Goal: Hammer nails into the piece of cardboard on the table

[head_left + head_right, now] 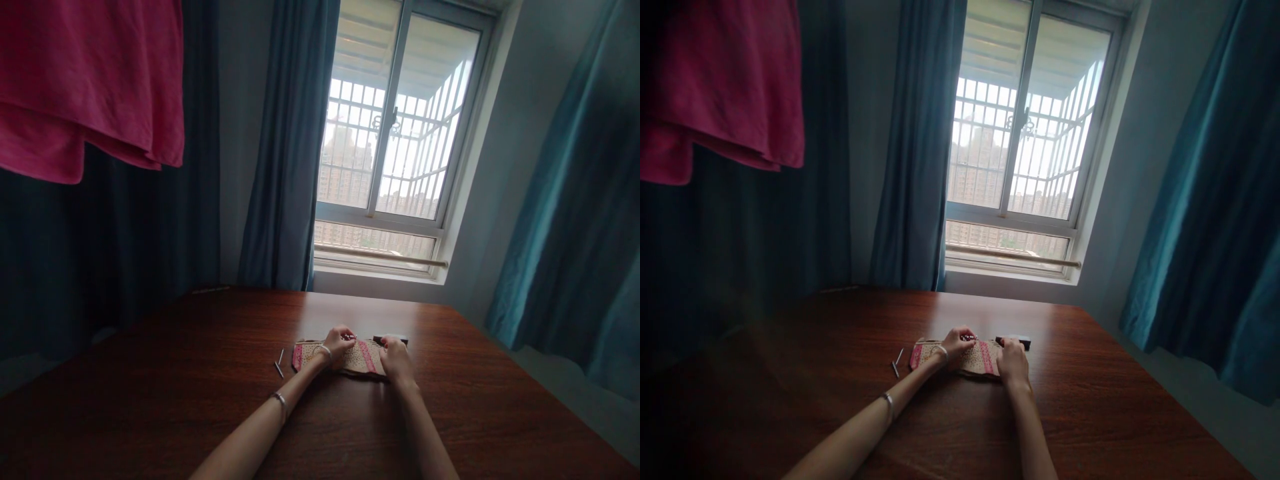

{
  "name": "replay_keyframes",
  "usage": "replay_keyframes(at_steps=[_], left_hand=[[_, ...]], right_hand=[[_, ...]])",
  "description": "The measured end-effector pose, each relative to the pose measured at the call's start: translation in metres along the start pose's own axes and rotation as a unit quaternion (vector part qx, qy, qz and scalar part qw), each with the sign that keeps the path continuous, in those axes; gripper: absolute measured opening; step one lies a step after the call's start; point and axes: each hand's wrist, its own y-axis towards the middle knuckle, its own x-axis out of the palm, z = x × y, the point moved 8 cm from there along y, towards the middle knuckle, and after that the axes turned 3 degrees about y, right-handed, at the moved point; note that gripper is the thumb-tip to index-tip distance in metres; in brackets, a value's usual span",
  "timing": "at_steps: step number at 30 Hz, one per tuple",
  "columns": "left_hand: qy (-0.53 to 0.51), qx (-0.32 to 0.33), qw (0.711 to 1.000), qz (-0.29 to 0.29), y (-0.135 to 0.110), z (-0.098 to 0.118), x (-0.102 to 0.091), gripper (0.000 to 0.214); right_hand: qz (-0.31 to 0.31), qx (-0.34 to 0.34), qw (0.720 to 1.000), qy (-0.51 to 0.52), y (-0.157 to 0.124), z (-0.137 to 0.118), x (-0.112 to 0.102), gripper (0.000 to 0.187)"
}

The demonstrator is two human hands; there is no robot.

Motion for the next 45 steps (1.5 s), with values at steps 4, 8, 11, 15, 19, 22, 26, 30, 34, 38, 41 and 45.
replay_keyframes(at_steps=[4, 8, 11, 15, 19, 22, 26, 30, 34, 38, 41, 45], left_hand=[[0.002, 0.006, 1.000, 0.004, 0.000, 0.000, 0.000, 0.020], [-0.004, 0.010, 1.000, 0.002, 0.001, -0.002, 0.002, 0.019], [-0.008, 0.013, 1.000, 0.002, 0.002, -0.003, 0.003, 0.017], [-0.012, 0.010, 1.000, 0.009, 0.002, -0.005, 0.002, 0.018], [-0.007, 0.011, 1.000, 0.003, 0.001, -0.003, 0.002, 0.019], [0.000, 0.005, 1.000, 0.001, 0.001, -0.003, 0.002, 0.020], [0.004, 0.004, 1.000, 0.000, 0.000, -0.002, 0.002, 0.021], [0.008, -0.002, 1.000, 0.002, -0.001, -0.003, 0.002, 0.021], [0.007, 0.004, 1.000, -0.001, -0.001, -0.003, 0.002, 0.020], [0.009, 0.000, 1.000, 0.005, 0.001, -0.006, 0.003, 0.020], [0.013, -0.007, 1.000, 0.017, 0.001, -0.009, 0.003, 0.021], [0.006, -0.003, 1.000, 0.010, 0.001, -0.008, 0.004, 0.023]], right_hand=[[0.013, 0.049, 0.983, -0.175, -0.044, 0.030, -0.033, 0.033], [0.005, 0.070, 0.972, -0.226, -0.098, 0.049, -0.040, 0.038], [0.019, 0.066, 0.965, -0.254, -0.121, 0.047, -0.038, 0.037], [0.007, 0.074, 0.962, -0.263, -0.124, 0.039, -0.029, 0.031], [-0.022, 0.063, 0.979, -0.190, -0.119, 0.045, -0.024, 0.038], [-0.025, 0.079, 0.995, -0.047, -0.115, 0.058, -0.029, 0.037], [0.000, 0.113, 0.953, 0.280, -0.114, 0.059, -0.039, 0.034], [-0.045, 0.202, 0.824, 0.527, -0.125, 0.042, -0.039, 0.052], [-0.132, 0.219, 0.754, 0.605, -0.134, 0.015, -0.043, 0.044], [-0.172, 0.225, 0.730, 0.622, -0.135, 0.002, -0.035, 0.041], [-0.174, 0.223, 0.727, 0.625, -0.134, -0.001, -0.027, 0.043], [-0.182, 0.220, 0.737, 0.612, -0.134, -0.002, -0.023, 0.043]])
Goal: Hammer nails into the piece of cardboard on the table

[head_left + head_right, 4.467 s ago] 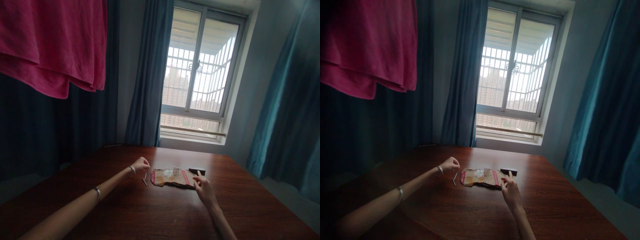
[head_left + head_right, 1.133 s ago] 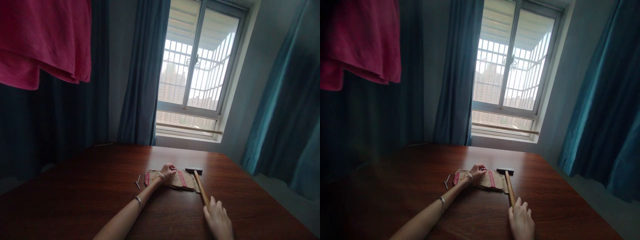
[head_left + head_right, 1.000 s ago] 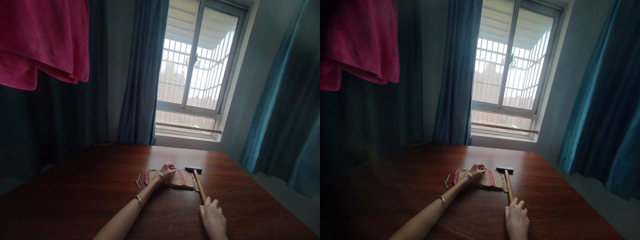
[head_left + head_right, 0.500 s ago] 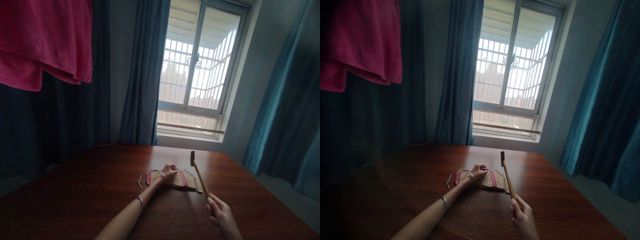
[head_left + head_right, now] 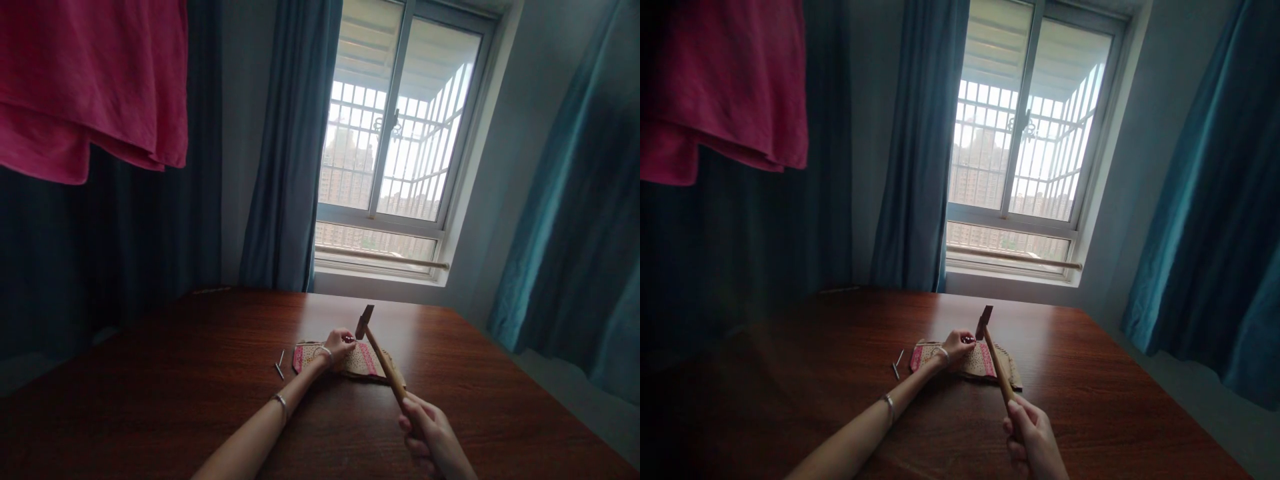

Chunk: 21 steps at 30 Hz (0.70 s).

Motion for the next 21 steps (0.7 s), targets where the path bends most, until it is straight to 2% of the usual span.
replay_keyframes(at_steps=[4, 15, 21], left_hand=[[-0.012, -0.004, 1.000, -0.007, -0.001, 0.002, 0.000, 0.021], [-0.018, -0.019, 1.000, 0.003, -0.002, 0.003, -0.003, 0.021], [-0.021, -0.017, 1.000, 0.002, -0.001, 0.001, -0.003, 0.021]], right_hand=[[0.015, -0.009, 1.000, 0.013, -0.002, -0.004, -0.002, 0.045], [-0.004, 0.002, 1.000, 0.005, -0.003, -0.004, 0.001, 0.048], [-0.015, -0.013, 1.000, 0.005, -0.004, -0.011, 0.005, 0.042]])
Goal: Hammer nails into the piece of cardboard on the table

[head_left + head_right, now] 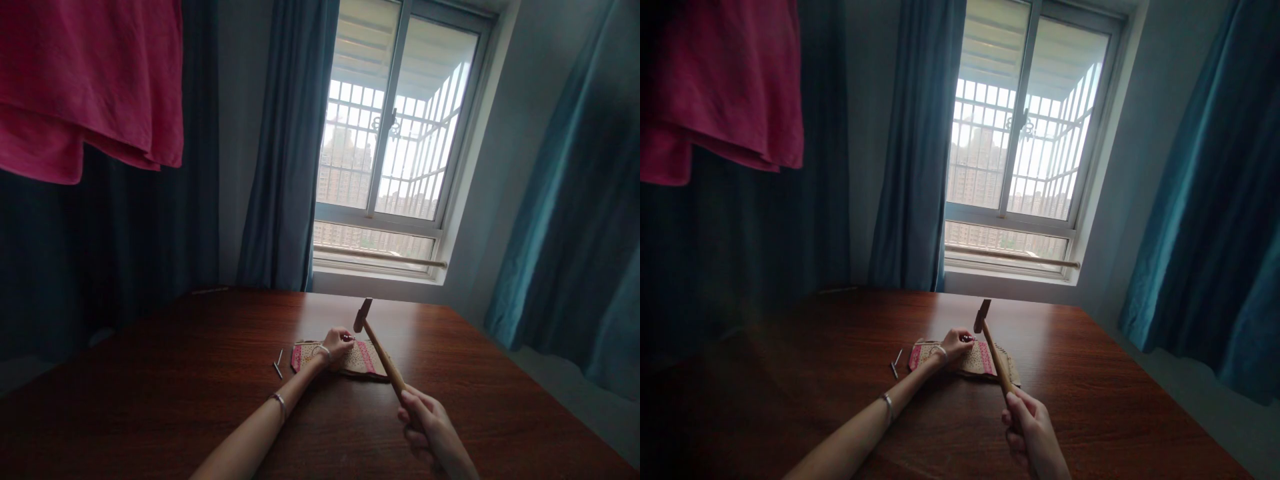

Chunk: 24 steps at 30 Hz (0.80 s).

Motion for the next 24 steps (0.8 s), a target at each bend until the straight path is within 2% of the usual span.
replay_keyframes(at_steps=[7, 15, 24], left_hand=[[0.004, -0.001, 1.000, -0.001, 0.0019, -0.0043, 0.0022, 0.021], [-0.001, 0.006, 1.000, -0.009, 0.0025, -0.0040, 0.0031, 0.023], [-0.003, 0.006, 1.000, -0.010, 0.0030, -0.0069, 0.0049, 0.022]], right_hand=[[0.022, 0.007, 1.000, -0.013, 0.0010, 0.0035, -0.0012, 0.045], [-0.026, 0.003, 0.999, -0.024, -0.0034, -0.0024, 0.0069, 0.041], [-0.006, 0.011, 1.000, -0.017, 0.0009, 0.0027, 0.0008, 0.044]])
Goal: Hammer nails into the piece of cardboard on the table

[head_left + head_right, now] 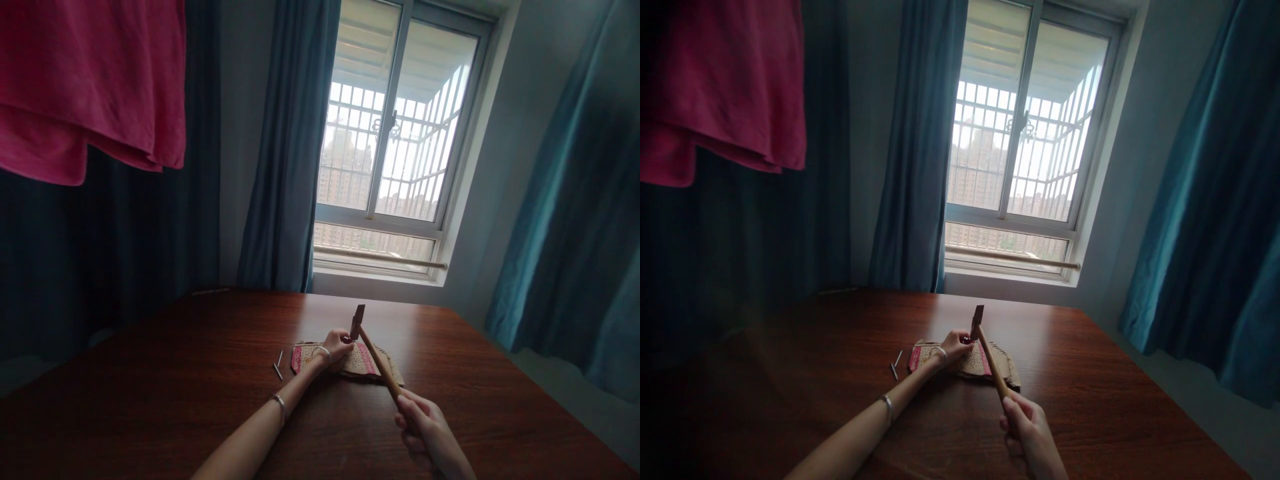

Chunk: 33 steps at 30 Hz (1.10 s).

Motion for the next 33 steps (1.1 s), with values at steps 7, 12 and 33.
replay_keyframes(at_steps=[7, 12, 33], left_hand=[[0.004, -0.003, 1.000, 0.003, -0.002, 0.003, -0.002, 0.022], [0.009, -0.025, 1.000, 0.005, -0.001, -0.001, -0.001, 0.023], [0.002, 0.008, 1.000, 0.000, -0.002, 0.005, -0.002, 0.021]], right_hand=[[0.001, -0.006, 1.000, 0.007, 0.000, 0.001, -0.001, 0.040], [-0.011, -0.012, 1.000, 0.007, -0.003, -0.005, 0.004, 0.036], [0.040, -0.027, 0.999, -0.008, 0.002, -0.002, -0.011, 0.053]])
